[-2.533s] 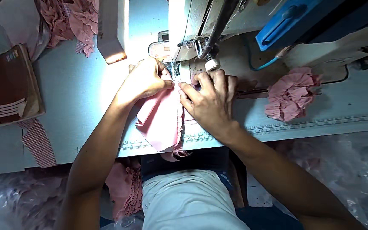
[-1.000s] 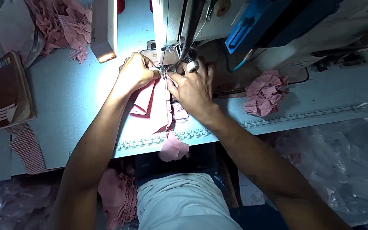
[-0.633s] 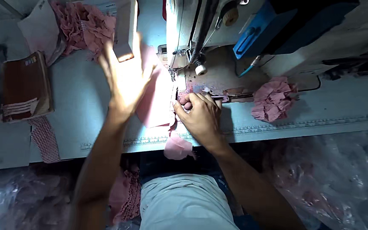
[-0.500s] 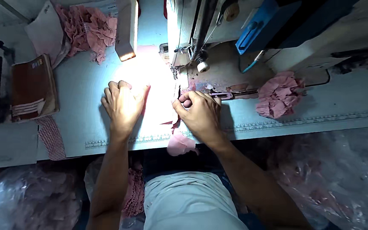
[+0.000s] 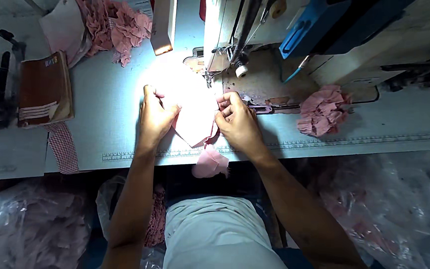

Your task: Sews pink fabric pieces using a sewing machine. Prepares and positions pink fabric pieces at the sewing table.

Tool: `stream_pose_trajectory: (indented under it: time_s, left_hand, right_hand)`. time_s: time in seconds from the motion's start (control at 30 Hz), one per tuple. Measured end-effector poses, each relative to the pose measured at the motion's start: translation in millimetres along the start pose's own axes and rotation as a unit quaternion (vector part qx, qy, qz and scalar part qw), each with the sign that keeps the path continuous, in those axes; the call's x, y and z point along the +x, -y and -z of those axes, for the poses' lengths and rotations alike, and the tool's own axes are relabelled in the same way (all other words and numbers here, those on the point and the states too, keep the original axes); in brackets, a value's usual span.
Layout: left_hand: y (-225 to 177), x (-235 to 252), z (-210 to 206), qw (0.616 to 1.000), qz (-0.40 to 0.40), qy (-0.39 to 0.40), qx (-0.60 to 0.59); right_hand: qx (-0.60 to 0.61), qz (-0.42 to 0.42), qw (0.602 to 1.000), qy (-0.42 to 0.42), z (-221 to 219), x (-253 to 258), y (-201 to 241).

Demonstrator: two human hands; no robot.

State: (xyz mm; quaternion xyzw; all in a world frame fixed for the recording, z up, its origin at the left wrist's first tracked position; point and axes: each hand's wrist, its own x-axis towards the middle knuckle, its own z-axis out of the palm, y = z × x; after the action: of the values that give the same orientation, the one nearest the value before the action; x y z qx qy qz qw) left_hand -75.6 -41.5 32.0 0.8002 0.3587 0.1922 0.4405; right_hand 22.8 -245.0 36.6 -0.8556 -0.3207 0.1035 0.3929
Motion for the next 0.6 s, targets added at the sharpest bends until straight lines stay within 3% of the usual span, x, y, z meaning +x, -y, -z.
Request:
stream_pose_trajectory:
  time_s: [0.07,0.27,0.37,0.43,0.5,0.57,0.6]
  left_hand:
    - [4.2,0.3,-0.9,0.999,-0.002,0.003,-0.051]
    - [14.0,12.3,0.8,0.999,0.011,-0.004,-0.041]
    - [1.8,11.5,0.5,0.991,-0.013,-0.029,0.127]
    - [-13.1,1.8,-4.7,0.948,-0.094,-0.074,0.293]
    - [-18.1,-5.6,-12.0,0.901,-0.265,-0.066,0.336]
    - [-12.6,2.3,-19.2,0.869,-0.418,0.056,0.259]
    - [-4.3,10.2,-24.8,0.860,-0.451,0.117,0.208]
  right_hand:
    - [-0.004,0.015,1.000,0.008,4.7,-6.7,-0.9]
    - [-0.067,0.060,0.996,0.014,-2.0,-12.1,6.8]
    - [-0.070,0.061,0.995,0.020,-4.8,-10.6,6.7]
    - [-0.072,0.062,0.995,0.018,-6.2,-9.2,4.8]
    - [-0.069,0.069,0.995,0.015,-7.8,-8.7,3.7]
    - [-0.069,0.075,0.995,0.009,-10.1,-9.6,4.8]
    - [-0.066,0.071,0.995,0.008,-10.3,-11.0,5.1]
